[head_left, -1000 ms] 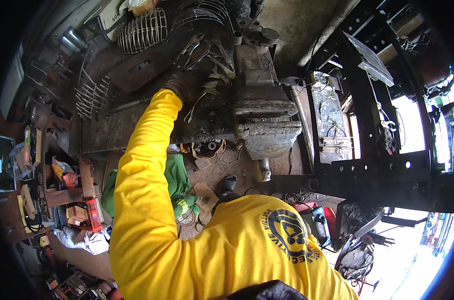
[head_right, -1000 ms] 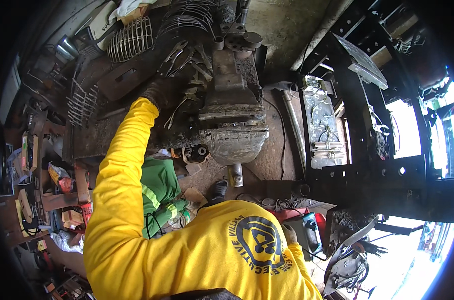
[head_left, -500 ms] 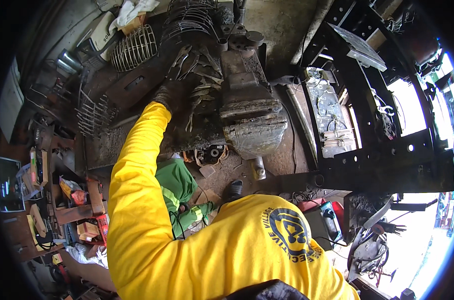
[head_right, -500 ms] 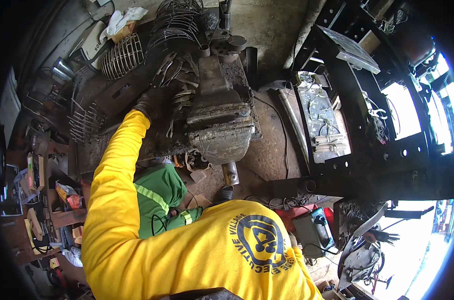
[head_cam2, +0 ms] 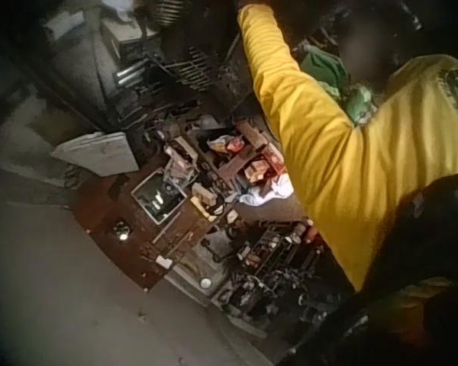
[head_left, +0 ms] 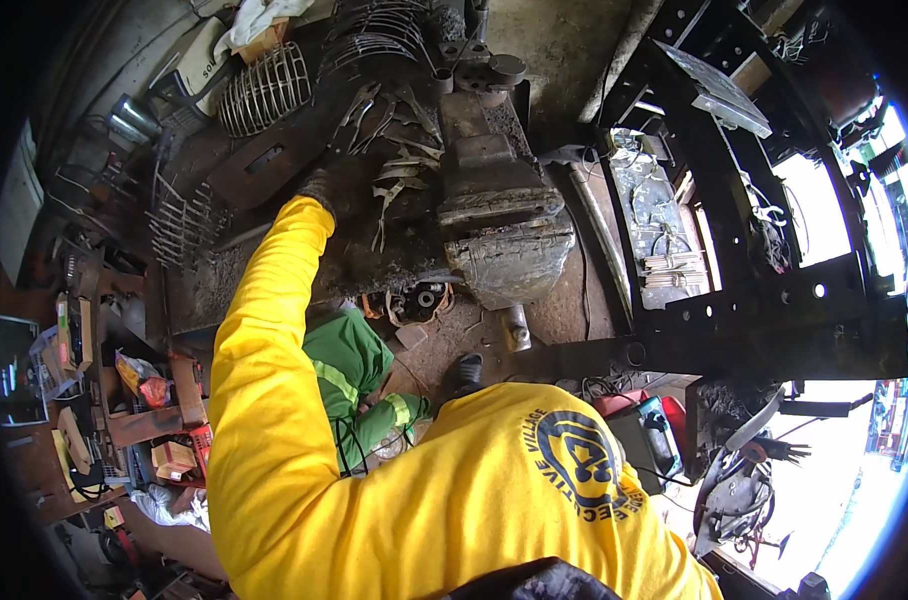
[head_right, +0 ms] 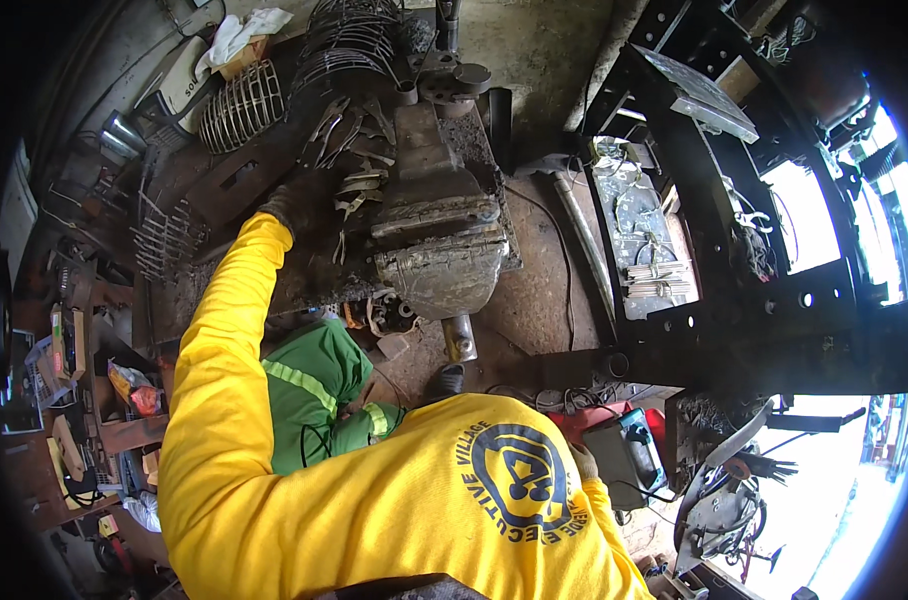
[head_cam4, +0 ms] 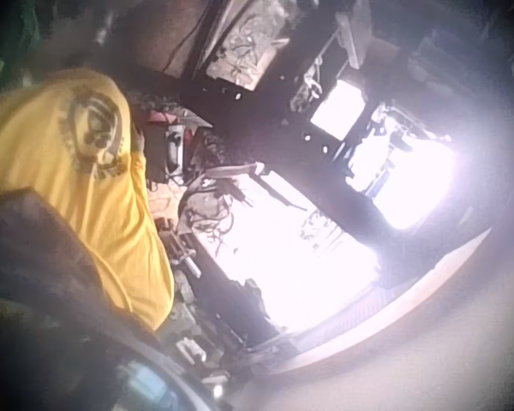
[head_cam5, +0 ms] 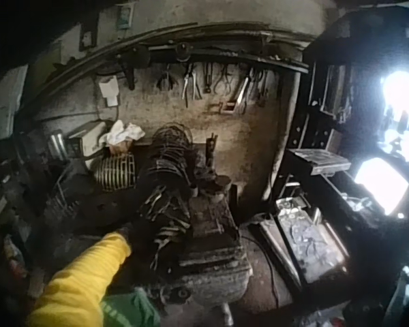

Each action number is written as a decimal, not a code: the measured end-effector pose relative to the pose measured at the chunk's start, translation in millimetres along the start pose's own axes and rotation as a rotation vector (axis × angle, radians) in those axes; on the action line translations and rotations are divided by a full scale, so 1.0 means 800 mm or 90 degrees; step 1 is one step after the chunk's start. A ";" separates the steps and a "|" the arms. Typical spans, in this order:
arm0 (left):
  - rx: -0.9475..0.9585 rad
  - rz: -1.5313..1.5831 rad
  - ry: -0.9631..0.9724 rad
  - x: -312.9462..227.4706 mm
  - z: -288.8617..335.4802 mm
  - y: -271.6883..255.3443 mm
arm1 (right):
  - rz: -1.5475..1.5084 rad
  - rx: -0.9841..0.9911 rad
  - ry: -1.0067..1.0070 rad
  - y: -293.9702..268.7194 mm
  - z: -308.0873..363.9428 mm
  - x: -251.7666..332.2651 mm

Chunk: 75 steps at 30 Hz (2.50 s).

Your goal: The person uses pliers and a hammer to shape and assemble a metal component on a workstation, occasionally using a grinder that produces sparks.

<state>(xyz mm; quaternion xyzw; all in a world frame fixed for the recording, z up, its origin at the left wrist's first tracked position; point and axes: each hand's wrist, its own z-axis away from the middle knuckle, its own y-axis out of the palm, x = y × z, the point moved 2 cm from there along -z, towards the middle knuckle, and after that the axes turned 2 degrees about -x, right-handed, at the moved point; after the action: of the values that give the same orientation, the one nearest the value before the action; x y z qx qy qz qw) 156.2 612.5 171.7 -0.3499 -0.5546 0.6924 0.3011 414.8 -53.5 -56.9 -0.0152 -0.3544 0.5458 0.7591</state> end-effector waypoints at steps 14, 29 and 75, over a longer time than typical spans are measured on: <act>-0.115 0.077 -0.132 0.005 -0.005 -0.002 | 0.011 -0.002 -0.036 0.001 -0.005 0.014; -0.558 0.107 -0.101 -0.018 0.098 -0.167 | -0.115 -0.246 -0.459 -0.049 0.017 0.246; -0.433 0.091 -0.169 0.032 -0.071 -0.040 | -0.653 0.011 -0.729 -0.029 0.220 0.503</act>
<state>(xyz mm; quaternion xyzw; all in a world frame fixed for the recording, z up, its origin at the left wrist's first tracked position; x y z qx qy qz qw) 189.0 671.7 191.5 -0.3751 -0.7613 0.5271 0.0442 397.7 211.1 293.9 0.4418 -0.6506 0.0508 0.6156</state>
